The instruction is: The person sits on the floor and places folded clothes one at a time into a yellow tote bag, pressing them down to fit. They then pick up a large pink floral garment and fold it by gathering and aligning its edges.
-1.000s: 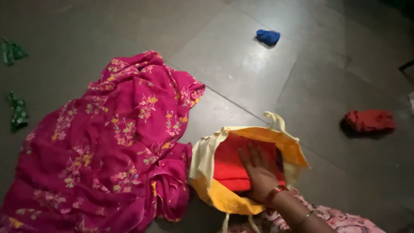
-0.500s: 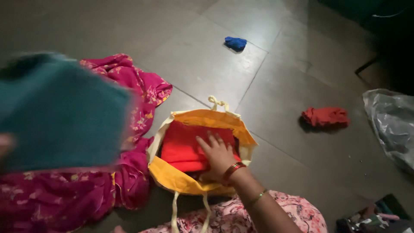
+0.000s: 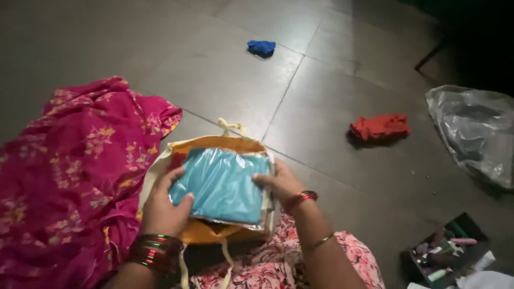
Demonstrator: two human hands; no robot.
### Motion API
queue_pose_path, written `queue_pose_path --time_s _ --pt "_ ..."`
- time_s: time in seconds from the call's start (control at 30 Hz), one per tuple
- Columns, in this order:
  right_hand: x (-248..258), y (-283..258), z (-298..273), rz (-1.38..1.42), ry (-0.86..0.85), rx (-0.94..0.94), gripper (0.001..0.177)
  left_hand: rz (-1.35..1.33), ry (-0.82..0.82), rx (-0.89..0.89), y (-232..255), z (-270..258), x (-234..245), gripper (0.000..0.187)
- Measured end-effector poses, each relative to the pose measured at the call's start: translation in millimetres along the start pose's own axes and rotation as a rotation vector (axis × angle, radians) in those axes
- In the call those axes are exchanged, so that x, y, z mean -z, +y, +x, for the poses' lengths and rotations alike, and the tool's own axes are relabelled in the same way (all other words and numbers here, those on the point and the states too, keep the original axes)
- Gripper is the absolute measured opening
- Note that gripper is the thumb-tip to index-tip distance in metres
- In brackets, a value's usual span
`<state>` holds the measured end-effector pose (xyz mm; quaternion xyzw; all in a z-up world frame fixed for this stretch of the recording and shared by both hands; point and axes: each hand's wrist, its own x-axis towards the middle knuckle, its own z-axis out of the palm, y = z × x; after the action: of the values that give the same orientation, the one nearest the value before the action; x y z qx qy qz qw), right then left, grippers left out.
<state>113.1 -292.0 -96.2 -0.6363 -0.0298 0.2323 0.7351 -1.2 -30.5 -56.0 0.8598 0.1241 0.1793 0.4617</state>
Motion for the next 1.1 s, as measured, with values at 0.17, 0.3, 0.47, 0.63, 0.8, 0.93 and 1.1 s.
queue_pose_path --time_s 0.17,0.3,0.47,0.63,0.8,0.93,1.1 --pt "-27.6 23.8 30.1 -0.535 0.105 -0.020 0.054 0.459 -0.184 0.248 -16.9 -3.7 -4.2 0.057" --pt "-51.4 11.9 57.7 -0.935 0.189 -0.067 0.051 0.653 -0.121 0.212 -11.8 -0.9 -3.4 0.060" --pt "-71.7 4.1 61.0 -0.951 0.271 0.089 0.057 0.940 -0.166 0.089 -3.3 -0.1 -9.7 0.054" --pt "-87.2 18.5 35.9 -1.207 0.347 0.583 0.035 0.988 -0.188 -0.077 -3.3 1.8 -7.3 0.041" --pt "-115.6 22.5 40.5 -1.279 -0.146 0.816 0.052 1.037 0.215 -0.325 -2.2 3.8 15.4 0.029" --pt "-128.5 29.8 39.3 -1.251 -0.263 0.765 0.079 1.076 0.261 -0.235 -4.1 5.1 34.2 0.045" --pt "-125.6 40.6 39.7 -1.307 -0.344 0.698 0.092 0.816 -0.197 0.260 -13.0 14.4 39.0 0.038"
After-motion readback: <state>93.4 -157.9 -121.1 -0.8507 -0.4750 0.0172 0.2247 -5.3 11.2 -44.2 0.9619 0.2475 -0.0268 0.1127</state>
